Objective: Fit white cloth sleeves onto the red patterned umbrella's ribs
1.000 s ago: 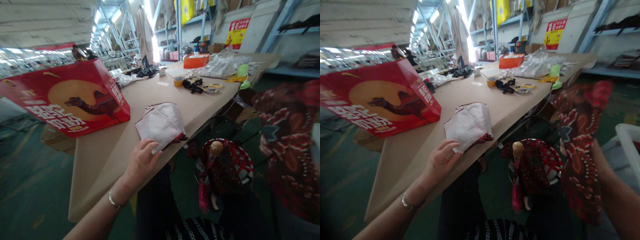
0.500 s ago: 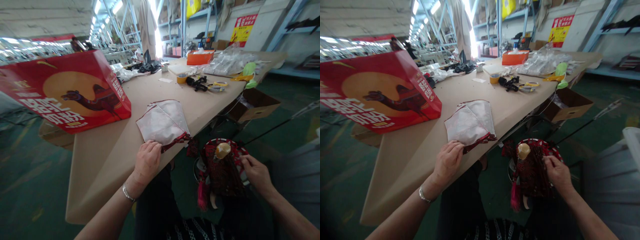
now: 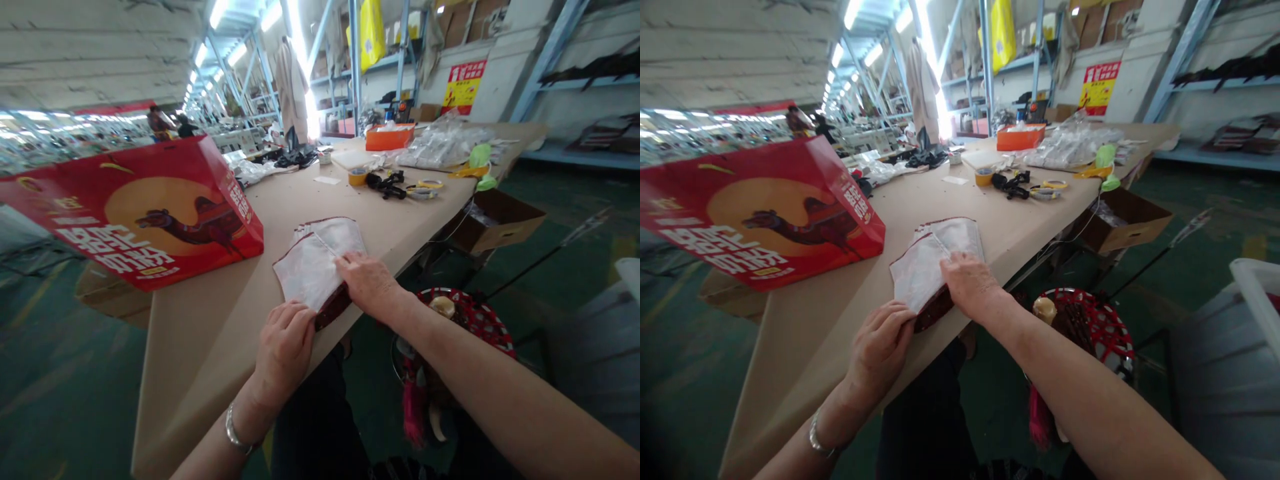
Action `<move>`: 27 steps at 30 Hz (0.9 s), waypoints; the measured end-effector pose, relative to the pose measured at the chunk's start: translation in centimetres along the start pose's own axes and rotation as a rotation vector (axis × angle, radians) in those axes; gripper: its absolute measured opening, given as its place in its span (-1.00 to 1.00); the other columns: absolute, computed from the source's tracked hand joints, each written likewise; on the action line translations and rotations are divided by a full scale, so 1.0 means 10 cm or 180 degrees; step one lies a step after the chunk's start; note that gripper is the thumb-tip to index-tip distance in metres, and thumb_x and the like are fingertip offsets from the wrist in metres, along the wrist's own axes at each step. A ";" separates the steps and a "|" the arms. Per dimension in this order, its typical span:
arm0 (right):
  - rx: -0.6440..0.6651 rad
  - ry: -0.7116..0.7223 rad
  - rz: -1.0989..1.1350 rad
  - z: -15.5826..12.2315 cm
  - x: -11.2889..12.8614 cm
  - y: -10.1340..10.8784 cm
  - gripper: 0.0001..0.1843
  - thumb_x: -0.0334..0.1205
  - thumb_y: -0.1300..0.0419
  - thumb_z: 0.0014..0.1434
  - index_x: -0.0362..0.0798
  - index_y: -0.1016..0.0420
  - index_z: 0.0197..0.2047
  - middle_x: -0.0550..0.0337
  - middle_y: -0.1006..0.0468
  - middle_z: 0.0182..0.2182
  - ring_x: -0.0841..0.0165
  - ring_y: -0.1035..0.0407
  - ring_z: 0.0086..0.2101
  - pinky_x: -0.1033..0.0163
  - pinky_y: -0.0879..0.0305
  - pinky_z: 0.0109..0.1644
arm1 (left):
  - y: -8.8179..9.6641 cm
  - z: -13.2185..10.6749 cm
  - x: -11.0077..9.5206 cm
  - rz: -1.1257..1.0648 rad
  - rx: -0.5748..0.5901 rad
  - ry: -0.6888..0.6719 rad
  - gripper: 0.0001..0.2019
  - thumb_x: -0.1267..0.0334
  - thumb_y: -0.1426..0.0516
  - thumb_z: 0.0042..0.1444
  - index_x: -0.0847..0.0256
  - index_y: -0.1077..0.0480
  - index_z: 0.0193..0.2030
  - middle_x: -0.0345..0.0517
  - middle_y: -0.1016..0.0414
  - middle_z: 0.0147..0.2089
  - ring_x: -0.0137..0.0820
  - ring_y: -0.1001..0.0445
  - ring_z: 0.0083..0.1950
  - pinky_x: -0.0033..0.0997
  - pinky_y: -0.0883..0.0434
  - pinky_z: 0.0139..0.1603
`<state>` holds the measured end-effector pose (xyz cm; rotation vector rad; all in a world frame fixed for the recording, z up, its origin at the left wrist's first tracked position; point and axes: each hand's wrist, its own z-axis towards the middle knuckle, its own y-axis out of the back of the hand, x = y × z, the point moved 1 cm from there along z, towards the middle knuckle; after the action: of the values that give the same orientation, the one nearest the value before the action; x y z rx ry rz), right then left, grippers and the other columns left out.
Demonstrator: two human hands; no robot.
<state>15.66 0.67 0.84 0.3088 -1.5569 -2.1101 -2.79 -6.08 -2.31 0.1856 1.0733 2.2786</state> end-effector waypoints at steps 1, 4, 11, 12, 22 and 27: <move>-0.0029 -0.0164 0.0029 -0.03 -0.04 0.06 -0.69 -0.50 0.05 0.18 -0.15 -0.39 -0.07 -0.07 -0.47 -0.16 0.20 -0.37 -0.17 0.13 -0.31 -0.10 | 0.01 -0.02 0.02 -0.0069 0.0020 0.0171 -0.88 0.43 -0.06 0.13 0.19 -0.40 -0.28 -0.06 -0.49 -0.24 -0.29 -0.45 -0.14 -0.26 -0.40 -0.07; -0.0233 -0.0239 0.0282 -0.39 -0.08 0.20 -0.66 -0.48 0.03 0.14 -0.11 -0.34 -0.02 0.00 -0.50 -0.20 0.25 -0.40 -0.22 0.19 -0.31 -0.13 | -0.02 -0.08 0.02 -0.0690 0.0141 0.1079 -0.91 0.40 -0.10 0.05 0.19 -0.40 -0.30 -0.09 -0.46 -0.28 -0.32 -0.45 -0.25 -0.31 -0.42 -0.21; 0.0529 -0.0831 0.1029 -1.72 -0.03 -0.47 -0.69 -0.50 0.08 0.13 -0.04 -0.41 -0.19 0.12 -0.54 -0.38 0.29 -0.45 -0.37 0.28 -0.27 -0.32 | -0.41 -0.24 -0.69 -0.4154 0.0112 0.3617 -0.84 0.23 -0.20 0.00 0.21 -0.32 -0.33 -0.22 -0.45 -0.43 -0.44 -0.43 -0.46 -0.53 -0.40 -0.58; 0.0697 -0.1051 0.1324 -1.87 -0.02 -0.61 -0.69 -0.47 0.08 0.15 -0.02 -0.42 -0.19 0.14 -0.55 -0.38 0.29 -0.46 -0.38 0.29 -0.26 -0.35 | -0.46 -0.24 -0.81 -0.4438 0.0116 0.3777 -0.82 0.23 -0.23 -0.04 0.22 -0.33 -0.34 -0.21 -0.45 -0.43 -0.44 -0.43 -0.45 -0.51 -0.43 -0.55; -0.1155 -0.3635 0.6500 -2.15 -0.29 -0.56 -0.87 -0.19 -0.27 0.00 0.01 -0.49 -0.32 0.27 -0.59 -0.40 0.36 -0.46 -0.41 0.29 -0.40 -0.29 | -0.86 -0.33 -1.24 -0.5253 0.1753 0.4303 -0.65 0.16 -0.36 -0.20 0.26 -0.31 -0.43 -0.23 -0.39 -0.55 -0.50 -0.37 -0.58 -0.53 -0.39 -0.64; 0.0297 -0.3369 0.7247 -2.18 -0.33 -0.22 -0.74 -0.11 -0.13 0.11 -0.13 -0.53 -0.34 0.06 -0.60 -0.42 0.29 -0.51 -0.37 0.22 -0.41 -0.21 | -0.77 0.08 -1.31 -0.5737 0.2690 0.3662 -0.65 0.09 -0.31 -0.08 0.24 -0.25 -0.51 -0.29 -0.31 -0.62 -0.55 -0.25 -0.71 -0.58 -0.24 -0.75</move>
<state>27.89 -15.24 -8.61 -1.8258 -0.9653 -0.1231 11.62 -9.33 -5.88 -1.3174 1.5335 0.0736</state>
